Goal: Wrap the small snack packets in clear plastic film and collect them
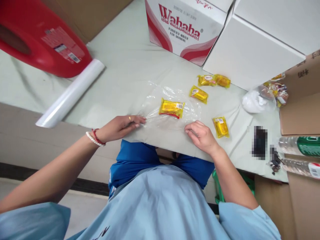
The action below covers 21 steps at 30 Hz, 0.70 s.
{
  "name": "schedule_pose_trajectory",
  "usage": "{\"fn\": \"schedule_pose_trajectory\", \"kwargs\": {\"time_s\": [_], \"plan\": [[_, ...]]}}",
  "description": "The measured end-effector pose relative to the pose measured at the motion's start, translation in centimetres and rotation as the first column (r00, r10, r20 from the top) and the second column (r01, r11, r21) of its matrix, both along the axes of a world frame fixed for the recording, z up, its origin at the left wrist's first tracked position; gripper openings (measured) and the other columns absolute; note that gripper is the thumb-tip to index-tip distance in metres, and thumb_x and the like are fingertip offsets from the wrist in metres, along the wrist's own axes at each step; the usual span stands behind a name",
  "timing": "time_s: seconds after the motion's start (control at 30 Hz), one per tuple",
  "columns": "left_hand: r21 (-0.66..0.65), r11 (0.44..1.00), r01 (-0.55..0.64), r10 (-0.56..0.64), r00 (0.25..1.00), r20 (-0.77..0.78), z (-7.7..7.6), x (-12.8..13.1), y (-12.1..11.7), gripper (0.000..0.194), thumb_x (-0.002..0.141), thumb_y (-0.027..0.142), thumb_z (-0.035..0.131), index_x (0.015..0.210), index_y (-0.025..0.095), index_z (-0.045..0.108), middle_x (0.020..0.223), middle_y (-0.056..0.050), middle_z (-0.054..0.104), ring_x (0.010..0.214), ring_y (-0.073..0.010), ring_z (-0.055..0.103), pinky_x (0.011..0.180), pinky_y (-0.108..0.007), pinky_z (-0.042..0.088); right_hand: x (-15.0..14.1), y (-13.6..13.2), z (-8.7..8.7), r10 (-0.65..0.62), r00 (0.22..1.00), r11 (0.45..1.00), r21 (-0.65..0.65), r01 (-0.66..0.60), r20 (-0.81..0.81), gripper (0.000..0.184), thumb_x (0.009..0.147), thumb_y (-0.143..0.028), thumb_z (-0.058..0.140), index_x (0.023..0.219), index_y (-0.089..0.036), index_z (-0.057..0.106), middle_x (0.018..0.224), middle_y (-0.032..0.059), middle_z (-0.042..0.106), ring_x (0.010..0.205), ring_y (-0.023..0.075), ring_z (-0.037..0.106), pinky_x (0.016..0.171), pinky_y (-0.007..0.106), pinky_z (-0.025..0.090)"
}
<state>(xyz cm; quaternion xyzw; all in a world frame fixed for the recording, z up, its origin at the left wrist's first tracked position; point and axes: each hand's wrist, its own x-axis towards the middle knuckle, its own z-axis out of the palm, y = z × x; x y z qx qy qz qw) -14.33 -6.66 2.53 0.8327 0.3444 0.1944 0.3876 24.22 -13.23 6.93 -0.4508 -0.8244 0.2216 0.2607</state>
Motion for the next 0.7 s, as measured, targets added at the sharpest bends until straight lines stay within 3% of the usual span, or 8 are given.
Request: {"fn": "schedule_pose_trajectory", "kwargs": {"time_s": [0.1,0.23,0.4,0.53,0.7], "plan": [[-0.026,0.997,-0.074,0.074,0.997,-0.027,1.1,0.1,1.5,0.035,0.104,0.053,0.046,0.107,0.025,0.066,0.114,-0.008,0.082,0.097,-0.0229,0.078,0.086,-0.035,0.060,0.0,1.8,1.9,-0.009,1.000,1.000,0.003,0.009,0.008,0.015,0.103,-0.032,0.059,0.095,-0.025,0.069,0.086,0.0044,0.073,0.082,0.0218,0.068,0.080,0.038,0.056],[-0.105,0.981,-0.165,0.175,0.979,0.104,1.8,0.9,3.8,0.043,0.101,0.065,0.051,0.098,0.023,0.059,0.120,-0.011,0.081,0.101,-0.0230,0.076,0.088,-0.035,0.059,0.0,4.2,2.7,-0.088,0.996,0.996,-0.038,0.087,-0.034,0.020,0.102,-0.040,0.062,0.093,-0.024,0.069,0.092,0.0049,0.073,0.086,0.0204,0.068,0.081,0.036,0.055],[-0.215,0.958,-0.189,0.246,0.929,0.277,1.7,2.8,6.1,0.049,0.097,0.074,0.055,0.097,0.025,0.050,0.123,-0.015,0.078,0.110,-0.0256,0.078,0.096,-0.041,0.060,0.1,7.2,1.4,-0.305,0.922,0.928,-0.292,0.232,-0.238,0.029,0.095,-0.051,0.069,0.093,-0.022,0.064,0.085,0.0019,0.070,0.069,0.0145,0.061,0.065,0.029,0.051],[-0.237,0.936,-0.260,0.325,0.899,0.296,1.4,4.1,7.3,0.040,0.101,0.063,0.055,0.096,0.025,0.045,0.102,-0.008,0.077,0.085,-0.0208,0.080,0.079,-0.034,0.062,-0.1,9.0,0.0,-0.450,0.828,0.850,-0.444,0.283,-0.334,0.028,0.086,-0.047,0.076,0.088,-0.022,0.063,0.070,-0.0025,0.063,0.056,0.0108,0.051,0.053,0.025,0.042],[-0.246,0.879,-0.408,0.465,0.848,0.256,0.2,5.4,8.2,0.021,0.101,0.043,0.055,0.094,0.025,0.047,0.076,0.000,0.070,0.057,-0.0170,0.069,0.057,-0.029,0.054,-0.2,10.1,-2.1,-0.559,0.778,0.785,-0.483,0.387,-0.286,0.024,0.079,-0.040,0.075,0.086,-0.019,0.068,0.064,-0.0030,0.060,0.055,0.0100,0.046,0.051,0.023,0.034]]}}
